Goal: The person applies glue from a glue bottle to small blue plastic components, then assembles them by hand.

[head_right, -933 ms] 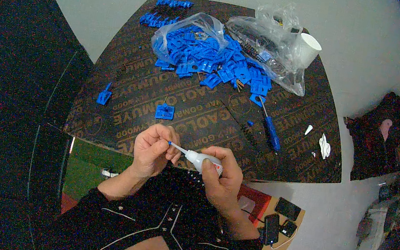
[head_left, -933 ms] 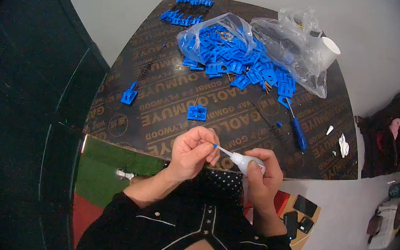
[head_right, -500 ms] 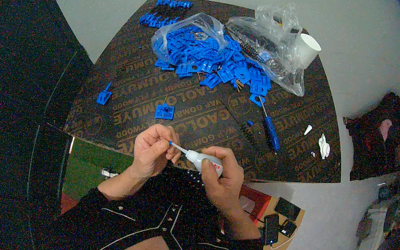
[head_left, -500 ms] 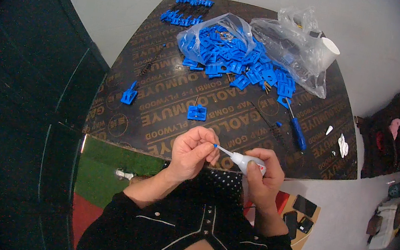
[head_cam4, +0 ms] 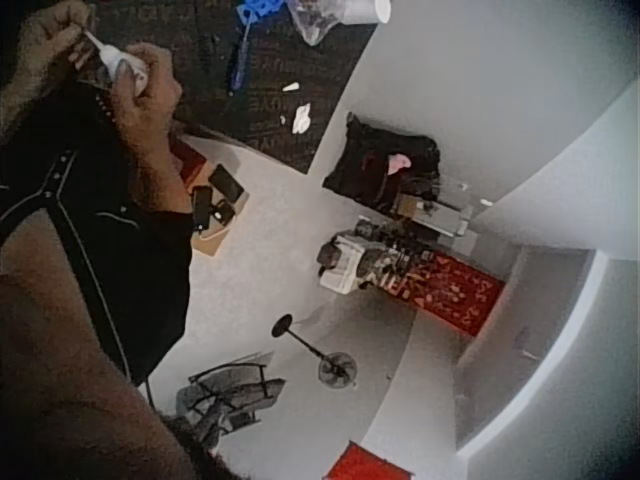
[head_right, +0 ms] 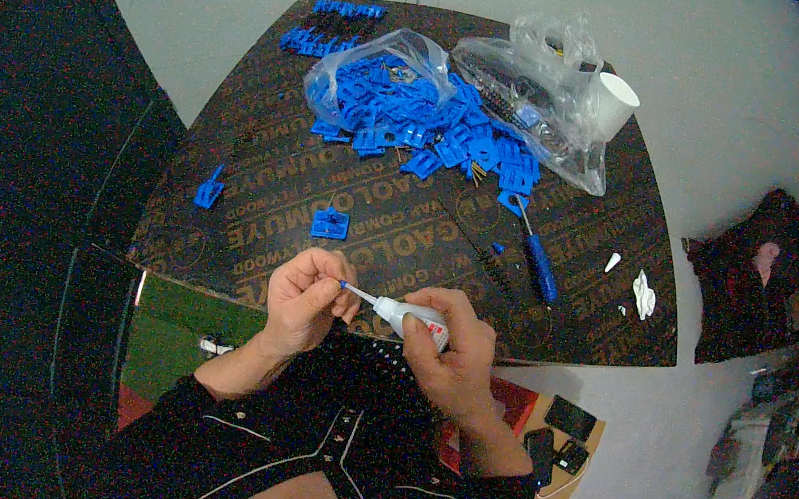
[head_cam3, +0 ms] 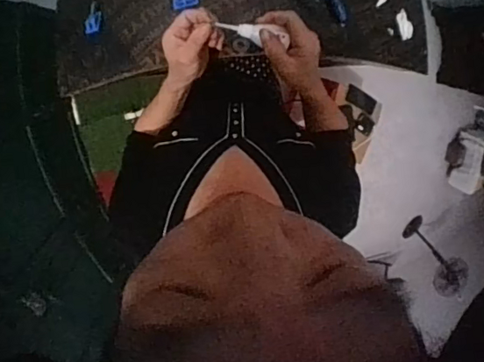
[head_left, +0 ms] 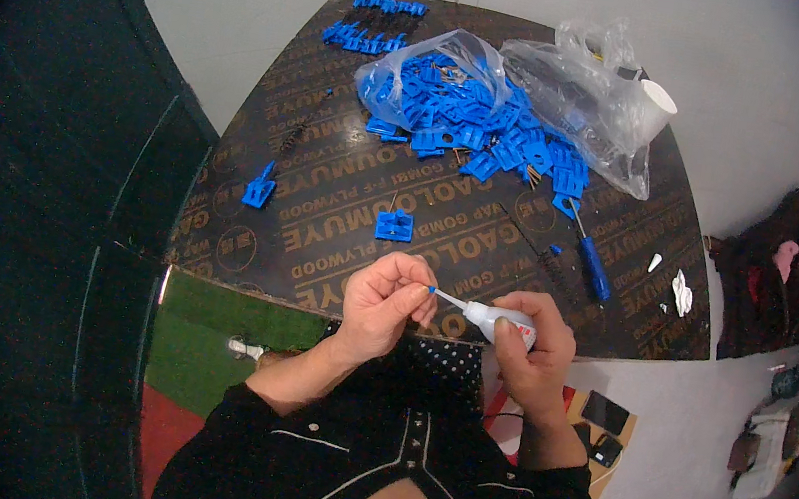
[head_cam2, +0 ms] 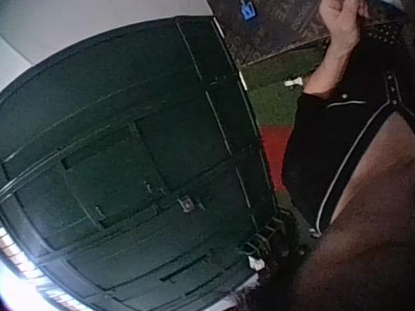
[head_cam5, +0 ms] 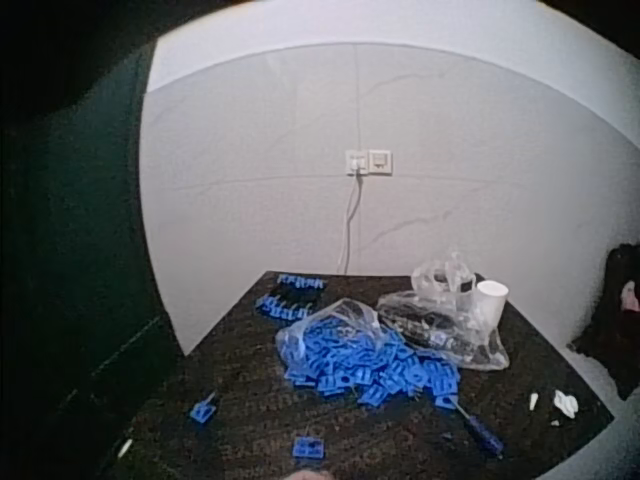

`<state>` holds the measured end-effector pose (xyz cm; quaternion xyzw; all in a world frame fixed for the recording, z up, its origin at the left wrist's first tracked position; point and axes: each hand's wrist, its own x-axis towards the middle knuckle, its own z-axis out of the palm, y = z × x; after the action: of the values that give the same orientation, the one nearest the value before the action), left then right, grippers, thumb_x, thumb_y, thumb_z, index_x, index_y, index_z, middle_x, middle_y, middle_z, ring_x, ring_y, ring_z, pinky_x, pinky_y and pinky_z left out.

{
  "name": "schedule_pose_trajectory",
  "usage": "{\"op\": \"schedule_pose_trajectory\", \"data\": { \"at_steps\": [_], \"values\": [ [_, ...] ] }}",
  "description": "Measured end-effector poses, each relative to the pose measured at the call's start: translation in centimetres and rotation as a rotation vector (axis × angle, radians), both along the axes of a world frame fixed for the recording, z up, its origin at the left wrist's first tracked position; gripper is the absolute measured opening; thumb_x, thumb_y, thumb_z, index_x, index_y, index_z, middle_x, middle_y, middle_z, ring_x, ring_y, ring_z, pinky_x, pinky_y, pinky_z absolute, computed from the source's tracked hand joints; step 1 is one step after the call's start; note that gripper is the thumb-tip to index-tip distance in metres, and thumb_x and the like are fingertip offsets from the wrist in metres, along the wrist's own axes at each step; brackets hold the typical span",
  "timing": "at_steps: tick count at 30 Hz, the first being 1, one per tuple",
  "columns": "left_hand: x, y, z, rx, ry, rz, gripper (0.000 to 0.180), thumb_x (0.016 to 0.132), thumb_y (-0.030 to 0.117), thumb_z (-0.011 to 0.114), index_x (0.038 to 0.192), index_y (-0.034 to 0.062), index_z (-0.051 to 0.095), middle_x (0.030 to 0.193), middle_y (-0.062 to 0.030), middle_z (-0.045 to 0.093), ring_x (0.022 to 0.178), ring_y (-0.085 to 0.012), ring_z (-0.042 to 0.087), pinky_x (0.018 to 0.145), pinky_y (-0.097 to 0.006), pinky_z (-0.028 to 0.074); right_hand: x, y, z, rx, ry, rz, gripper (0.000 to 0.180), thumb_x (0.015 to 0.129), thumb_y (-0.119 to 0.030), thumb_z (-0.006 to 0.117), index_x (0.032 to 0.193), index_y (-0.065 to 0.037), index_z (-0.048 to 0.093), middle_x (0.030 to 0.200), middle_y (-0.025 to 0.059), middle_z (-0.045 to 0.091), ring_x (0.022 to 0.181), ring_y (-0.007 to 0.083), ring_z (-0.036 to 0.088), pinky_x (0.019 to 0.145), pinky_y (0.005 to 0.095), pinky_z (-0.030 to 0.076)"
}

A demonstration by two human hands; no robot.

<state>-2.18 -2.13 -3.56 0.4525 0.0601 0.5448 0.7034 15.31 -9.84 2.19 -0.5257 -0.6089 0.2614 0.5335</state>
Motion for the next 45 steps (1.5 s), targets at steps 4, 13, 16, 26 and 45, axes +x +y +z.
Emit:
{"op": "schedule_pose_trajectory", "data": {
  "at_steps": [4,13,16,26,45],
  "values": [
    [-0.1,-0.1,0.1,-0.03,0.003,0.003,0.008,0.091,0.002,0.051,0.097,-0.0033,0.052,0.08,-0.0066,0.053,0.063,-0.01,0.049,0.058,-0.024,0.044,0.2,0.1,0.3,0.001,-0.069,0.009,0.019,0.082,-0.009,0.062,0.1,-0.003,0.058,0.077,0.0084,0.064,0.064,0.0135,0.062,0.058,0.0266,0.047],
    [0.0,-0.1,-0.2,-0.033,0.009,0.021,0.008,0.091,0.003,0.052,0.097,-0.003,0.052,0.08,-0.0063,0.053,0.062,-0.0096,0.049,0.058,-0.025,0.045,0.4,0.4,1.4,-0.016,-0.136,0.029,0.019,0.081,-0.01,0.062,0.098,-0.003,0.058,0.075,0.0111,0.064,0.063,0.0181,0.065,0.057,0.029,0.048],
    [0.2,-0.2,-0.1,-0.075,-0.001,0.018,0.008,0.092,0.003,0.051,0.097,-0.0027,0.052,0.078,-0.0057,0.053,0.062,-0.0095,0.048,0.058,-0.025,0.045,0.4,0.5,1.7,-0.05,-0.145,0.033,0.019,0.082,-0.011,0.061,0.098,-0.002,0.058,0.074,0.0117,0.064,0.064,0.0185,0.065,0.057,0.0294,0.049],
    [0.4,-0.1,0.0,-0.139,0.044,0.044,0.008,0.093,0.004,0.05,0.097,-0.0023,0.052,0.072,-0.0037,0.052,0.062,-0.0095,0.048,0.057,-0.024,0.044,0.4,1.2,2.4,-0.097,-0.163,0.002,0.018,0.081,-0.011,0.061,0.096,-0.001,0.059,0.076,0.0121,0.065,0.066,0.016,0.064,0.06,0.0286,0.049],
    [0.8,0.3,0.1,-0.158,0.057,0.053,0.01,0.092,0.007,0.053,0.097,-0.0017,0.052,0.073,-0.0024,0.051,0.062,-0.0083,0.048,0.056,-0.023,0.045,0.6,2.2,4.5,-0.08,-0.277,0.029,0.018,0.08,-0.012,0.062,0.093,0.0,0.059,0.074,0.0135,0.065,0.064,0.0209,0.066,0.058,0.0316,0.05]
  ]
}}
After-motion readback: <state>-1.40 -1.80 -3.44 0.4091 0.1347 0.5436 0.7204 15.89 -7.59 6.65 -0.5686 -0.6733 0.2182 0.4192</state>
